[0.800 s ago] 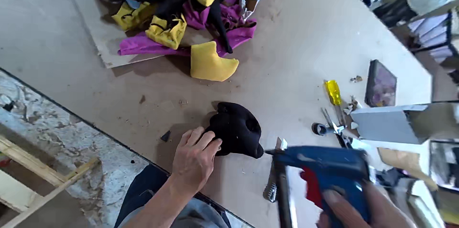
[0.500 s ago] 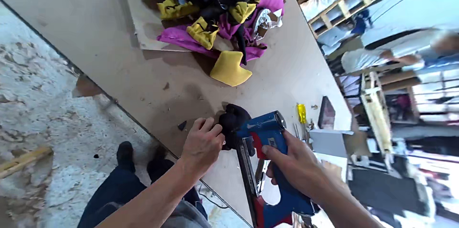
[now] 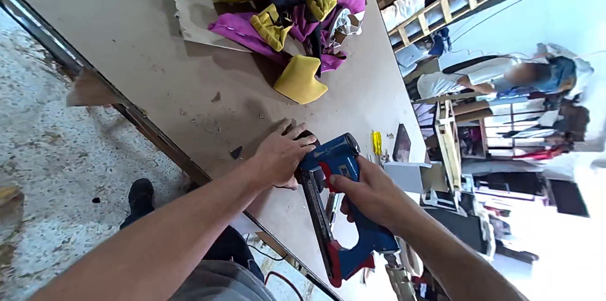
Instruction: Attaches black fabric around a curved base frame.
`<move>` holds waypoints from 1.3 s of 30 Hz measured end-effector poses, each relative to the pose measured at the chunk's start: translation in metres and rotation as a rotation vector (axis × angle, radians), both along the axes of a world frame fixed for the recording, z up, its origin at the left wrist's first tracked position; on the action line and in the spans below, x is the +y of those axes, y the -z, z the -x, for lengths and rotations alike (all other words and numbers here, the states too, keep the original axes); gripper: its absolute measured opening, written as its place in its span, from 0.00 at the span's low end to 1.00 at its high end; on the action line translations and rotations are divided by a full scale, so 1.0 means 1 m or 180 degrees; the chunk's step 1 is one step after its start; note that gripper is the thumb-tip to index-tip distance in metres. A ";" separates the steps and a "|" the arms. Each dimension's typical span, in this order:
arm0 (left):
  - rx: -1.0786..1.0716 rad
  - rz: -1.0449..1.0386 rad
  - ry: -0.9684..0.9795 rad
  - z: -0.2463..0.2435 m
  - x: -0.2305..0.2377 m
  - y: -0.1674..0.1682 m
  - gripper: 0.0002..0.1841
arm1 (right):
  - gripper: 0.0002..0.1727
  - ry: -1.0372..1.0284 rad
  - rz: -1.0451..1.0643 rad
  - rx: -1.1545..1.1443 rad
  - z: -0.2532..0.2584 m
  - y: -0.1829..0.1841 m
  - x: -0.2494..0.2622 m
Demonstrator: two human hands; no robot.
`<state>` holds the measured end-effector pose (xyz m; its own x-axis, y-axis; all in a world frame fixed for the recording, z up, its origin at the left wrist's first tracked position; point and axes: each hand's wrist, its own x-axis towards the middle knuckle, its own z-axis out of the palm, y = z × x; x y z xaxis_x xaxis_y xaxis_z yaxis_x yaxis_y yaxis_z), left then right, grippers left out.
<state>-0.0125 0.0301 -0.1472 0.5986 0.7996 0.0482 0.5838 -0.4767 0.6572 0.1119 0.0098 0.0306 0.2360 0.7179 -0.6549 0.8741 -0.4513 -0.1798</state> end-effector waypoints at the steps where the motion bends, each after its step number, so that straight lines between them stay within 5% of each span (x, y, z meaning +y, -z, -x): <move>1: 0.0037 0.0015 0.0055 0.002 0.001 0.000 0.53 | 0.15 -0.0026 0.0010 -0.0059 -0.002 0.002 0.002; 10: 0.0200 -0.0239 0.0362 0.021 0.027 -0.001 0.48 | 0.14 -0.0574 0.0518 -0.0571 0.023 0.003 0.034; 14: 0.0205 -0.0407 0.0203 0.017 0.015 -0.004 0.48 | 0.14 -0.0649 0.0734 -0.0159 0.011 -0.011 0.046; 19: 0.0202 0.0269 -0.0658 -0.029 -0.067 -0.024 0.46 | 0.32 -0.0926 -0.0395 0.0251 -0.091 -0.042 -0.023; 22: -0.0253 0.0363 -0.0981 -0.045 -0.131 -0.035 0.36 | 0.25 -0.1900 -0.1694 0.0090 -0.149 -0.029 -0.104; 24: -0.1476 0.1603 -0.1003 -0.042 -0.133 -0.060 0.27 | 0.25 -0.2387 -0.2091 -0.0220 -0.169 -0.024 -0.149; 26: -0.2682 0.4107 -0.0988 -0.054 -0.122 -0.101 0.28 | 0.25 -0.2709 -0.2416 -0.0510 -0.184 -0.013 -0.185; 28: -0.2820 0.5287 -0.1179 -0.095 -0.126 -0.135 0.24 | 0.24 -0.2675 -0.2732 -0.0580 -0.195 0.000 -0.209; 30: -0.2763 0.5202 -0.1675 -0.141 -0.135 -0.147 0.18 | 0.20 -0.2054 -0.3305 -0.0691 -0.198 0.020 -0.228; 32: -0.2772 0.4801 -0.1625 -0.172 -0.133 -0.148 0.18 | 0.17 -0.0561 -0.4025 -0.0750 -0.194 0.043 -0.248; 33: -0.2821 0.4565 -0.1513 -0.183 -0.134 -0.148 0.20 | 0.24 0.0405 -0.4205 -0.0407 -0.187 0.051 -0.259; 35: -0.2998 0.3985 -0.1169 -0.199 -0.137 -0.147 0.24 | 0.32 0.2241 -0.4466 0.1514 -0.170 0.056 -0.265; 37: -0.3058 0.3664 -0.0417 -0.197 -0.149 -0.143 0.23 | 0.28 0.3335 -0.4517 0.3683 -0.151 0.058 -0.259; 39: -0.2665 0.3416 0.0947 -0.173 -0.135 -0.139 0.25 | 0.17 0.3917 -0.4733 0.4312 -0.135 0.053 -0.248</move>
<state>0.1602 -0.1053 -0.0081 0.8489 0.5230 -0.0763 -0.1934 0.4416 0.8761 0.2466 -0.2385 -0.0220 0.8045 0.5822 -0.1173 -0.4429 0.4564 -0.7717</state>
